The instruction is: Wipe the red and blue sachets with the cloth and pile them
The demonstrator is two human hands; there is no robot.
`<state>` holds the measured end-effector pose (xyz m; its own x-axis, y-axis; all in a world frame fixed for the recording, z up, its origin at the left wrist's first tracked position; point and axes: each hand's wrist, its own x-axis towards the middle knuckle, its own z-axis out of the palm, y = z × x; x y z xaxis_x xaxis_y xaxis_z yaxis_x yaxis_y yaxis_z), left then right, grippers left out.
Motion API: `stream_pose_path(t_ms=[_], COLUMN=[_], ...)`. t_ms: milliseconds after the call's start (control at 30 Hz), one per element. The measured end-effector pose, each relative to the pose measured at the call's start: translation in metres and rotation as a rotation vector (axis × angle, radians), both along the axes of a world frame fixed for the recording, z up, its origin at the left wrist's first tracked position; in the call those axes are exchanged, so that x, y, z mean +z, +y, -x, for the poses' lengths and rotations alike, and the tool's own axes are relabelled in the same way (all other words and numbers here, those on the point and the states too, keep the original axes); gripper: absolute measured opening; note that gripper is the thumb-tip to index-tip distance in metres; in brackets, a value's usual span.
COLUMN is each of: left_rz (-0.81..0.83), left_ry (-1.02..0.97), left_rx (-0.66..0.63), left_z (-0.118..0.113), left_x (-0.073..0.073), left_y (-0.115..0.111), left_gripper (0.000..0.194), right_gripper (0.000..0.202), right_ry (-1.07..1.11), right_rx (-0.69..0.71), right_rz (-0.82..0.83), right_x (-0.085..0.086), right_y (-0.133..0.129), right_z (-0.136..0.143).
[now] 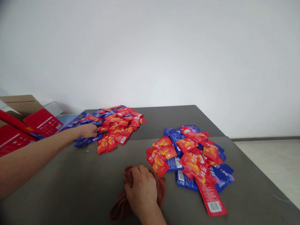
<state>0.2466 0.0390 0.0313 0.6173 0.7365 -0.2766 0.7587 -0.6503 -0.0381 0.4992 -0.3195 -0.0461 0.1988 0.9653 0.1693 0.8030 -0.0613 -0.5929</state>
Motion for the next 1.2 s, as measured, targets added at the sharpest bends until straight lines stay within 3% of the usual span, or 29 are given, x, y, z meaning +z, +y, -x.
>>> stream_pose_path(t_ms=[133, 267, 367, 467, 567, 700, 767, 833, 1000, 1200], left_rz=[0.095, 0.227, 0.441, 0.727, 0.876, 1.048, 1.073, 1.046, 0.899, 0.802], left_ry=[0.042, 0.034, -0.130, -0.394, -0.592, -0.729, -0.787, -0.879, -0.953, -0.989], left_rx=[0.090, 0.196, 0.288, 0.333, 0.327, 0.367, 0.457, 0.515, 0.515, 0.461], left_z=[-0.007, -0.006, -0.006, -0.008, -0.009, -0.010, -0.010, -0.009, -0.006, -0.002], left_x=[0.025, 0.063, 0.091, 0.100, 0.076, 0.006, -0.026, -0.047, -0.063, -0.069], left_y=[-0.007, -0.025, -0.061, -0.114, -0.168, -0.219, -0.234, -0.244, -0.255, -0.260], left_gripper=[0.013, 0.016, 0.021, 0.027, 0.026, 0.027, 0.029, 0.031, 0.027, 0.027], right_gripper=[0.012, 0.009, 0.010, 0.009, 0.012, 0.018, 0.017, 0.014, 0.019, 0.021], right_ry=[-0.019, -0.054, -0.077, -0.040, 0.094, 0.103, -0.002, -0.115, -0.222, -0.247], right_rx=[-0.012, -0.019, -0.028, -0.018, -0.027, -0.063, 0.004, 0.080, 0.071, 0.075], right_rz=[0.008, 0.032, 0.038, 0.020, -0.063, -0.211, -0.170, -0.055, 0.137, 0.187], right_x=[0.003, 0.004, 0.005, 0.008, 0.019, 0.038, 0.040, 0.036, 0.021, 0.026], right_y=[0.001, 0.002, 0.003, 0.004, -0.004, -0.022, -0.027, -0.024, -0.004, -0.003], right_z=[0.000, 0.000, 0.000, -0.004, -0.010, 0.005, 0.024, 0.044, 0.062, 0.058])
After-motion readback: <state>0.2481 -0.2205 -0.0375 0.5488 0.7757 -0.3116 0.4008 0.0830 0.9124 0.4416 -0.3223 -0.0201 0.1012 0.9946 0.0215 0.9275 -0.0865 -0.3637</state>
